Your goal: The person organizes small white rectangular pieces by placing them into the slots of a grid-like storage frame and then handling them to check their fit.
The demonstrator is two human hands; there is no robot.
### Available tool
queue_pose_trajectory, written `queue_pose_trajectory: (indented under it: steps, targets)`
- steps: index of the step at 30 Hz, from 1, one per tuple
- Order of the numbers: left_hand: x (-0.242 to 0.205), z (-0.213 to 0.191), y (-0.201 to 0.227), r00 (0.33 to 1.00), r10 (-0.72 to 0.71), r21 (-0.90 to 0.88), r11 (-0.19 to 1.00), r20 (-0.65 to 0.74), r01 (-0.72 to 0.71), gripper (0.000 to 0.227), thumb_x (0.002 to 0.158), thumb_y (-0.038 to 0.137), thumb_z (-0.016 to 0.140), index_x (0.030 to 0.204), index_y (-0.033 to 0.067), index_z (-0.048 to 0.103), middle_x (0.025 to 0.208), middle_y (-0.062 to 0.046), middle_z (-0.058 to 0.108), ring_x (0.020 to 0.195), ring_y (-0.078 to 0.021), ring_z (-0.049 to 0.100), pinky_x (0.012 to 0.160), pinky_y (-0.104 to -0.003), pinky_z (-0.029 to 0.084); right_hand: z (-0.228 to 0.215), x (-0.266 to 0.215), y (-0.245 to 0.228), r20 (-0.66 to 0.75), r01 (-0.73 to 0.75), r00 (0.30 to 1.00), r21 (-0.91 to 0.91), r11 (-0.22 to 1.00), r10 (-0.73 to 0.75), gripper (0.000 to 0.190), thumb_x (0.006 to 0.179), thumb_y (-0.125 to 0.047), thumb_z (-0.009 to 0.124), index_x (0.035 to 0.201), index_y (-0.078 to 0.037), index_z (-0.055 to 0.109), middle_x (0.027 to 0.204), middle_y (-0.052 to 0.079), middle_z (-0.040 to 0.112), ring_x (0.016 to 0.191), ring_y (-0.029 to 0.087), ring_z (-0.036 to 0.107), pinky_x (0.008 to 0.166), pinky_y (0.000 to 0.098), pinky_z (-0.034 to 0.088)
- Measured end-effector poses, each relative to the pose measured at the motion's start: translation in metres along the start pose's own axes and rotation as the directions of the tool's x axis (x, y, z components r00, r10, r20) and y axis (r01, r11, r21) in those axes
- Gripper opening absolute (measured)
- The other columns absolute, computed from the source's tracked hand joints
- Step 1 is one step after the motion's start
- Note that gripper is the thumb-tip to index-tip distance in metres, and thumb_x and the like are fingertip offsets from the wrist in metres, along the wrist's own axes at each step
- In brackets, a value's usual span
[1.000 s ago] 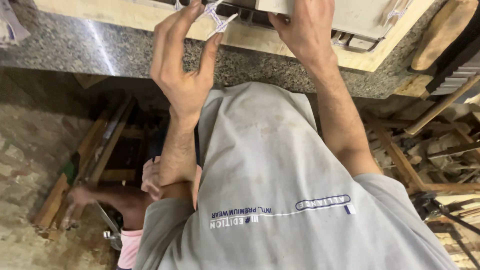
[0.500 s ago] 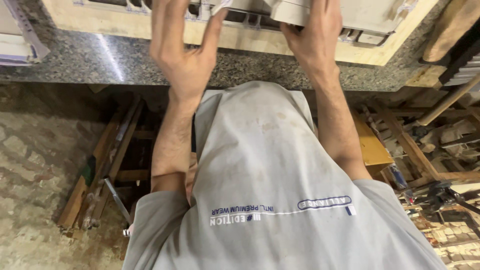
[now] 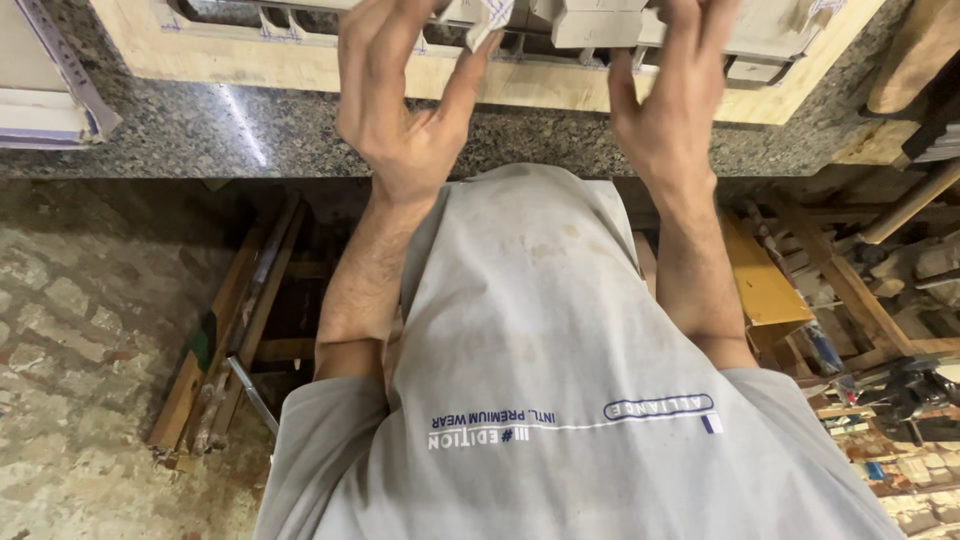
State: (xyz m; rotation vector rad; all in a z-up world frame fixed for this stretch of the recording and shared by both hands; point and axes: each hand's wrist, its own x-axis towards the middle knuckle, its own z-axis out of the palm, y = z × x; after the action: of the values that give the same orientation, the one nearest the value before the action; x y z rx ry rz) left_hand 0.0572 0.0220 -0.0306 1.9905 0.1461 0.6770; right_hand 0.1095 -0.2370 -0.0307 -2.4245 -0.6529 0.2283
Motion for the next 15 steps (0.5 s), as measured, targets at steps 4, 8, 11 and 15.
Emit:
queue_pose_trajectory:
  steps: [4,8,11,15]
  targets:
    - [0.000,0.004,0.002,0.999,0.034,-0.006,0.999,-0.016,-0.034,0.061,0.090,0.006,0.094,0.139,0.0084,0.056,0.129,-0.006,0.064,0.120,-0.0208,0.065,0.101,-0.034,0.063,-0.023,0.011,-0.025,-0.096,0.013,0.995,0.092,0.996,-0.005,0.048,0.102,0.015,0.075,0.143,-0.002,0.056,0.140,0.015,0.046,0.117,0.026,0.067,0.095,0.0392,0.063]
    - [0.001,0.008,0.006,1.000,0.012,-0.022,1.000,0.014,-0.012,0.062,0.092,0.006,0.093,0.141,0.0098,0.054,0.129,-0.005,0.064,0.120,-0.0199,0.065,0.097,-0.030,0.063,-0.028,0.028,-0.039,-0.094,0.008,0.996,0.034,0.999,-0.005,0.045,0.103,0.009,0.079,0.142,-0.002,0.059,0.141,0.015,0.048,0.124,0.027,0.060,0.098,0.0379,0.059]
    - [0.001,0.007,0.007,1.000,0.010,-0.036,0.999,0.007,-0.010,0.063,0.091,0.007,0.093,0.141,0.0097,0.055,0.128,-0.006,0.063,0.120,-0.0206,0.064,0.097,-0.032,0.063,-0.031,0.039,-0.050,-0.073,0.063,0.995,0.016,0.998,-0.062,0.046,0.103,0.003,0.085,0.140,-0.003,0.060,0.139,0.016,0.049,0.128,0.030,0.059,0.100,0.0396,0.057]
    - [0.002,0.009,0.003,0.998,0.054,0.005,0.998,0.045,-0.055,0.062,0.093,0.006,0.092,0.142,0.0095,0.054,0.128,-0.006,0.062,0.121,-0.0210,0.062,0.103,-0.035,0.060,-0.044,0.052,-0.067,-0.036,0.135,0.991,0.138,0.981,-0.131,0.041,0.101,0.003,0.086,0.135,0.000,0.062,0.132,0.016,0.056,0.121,0.032,0.063,0.101,0.0423,0.057]
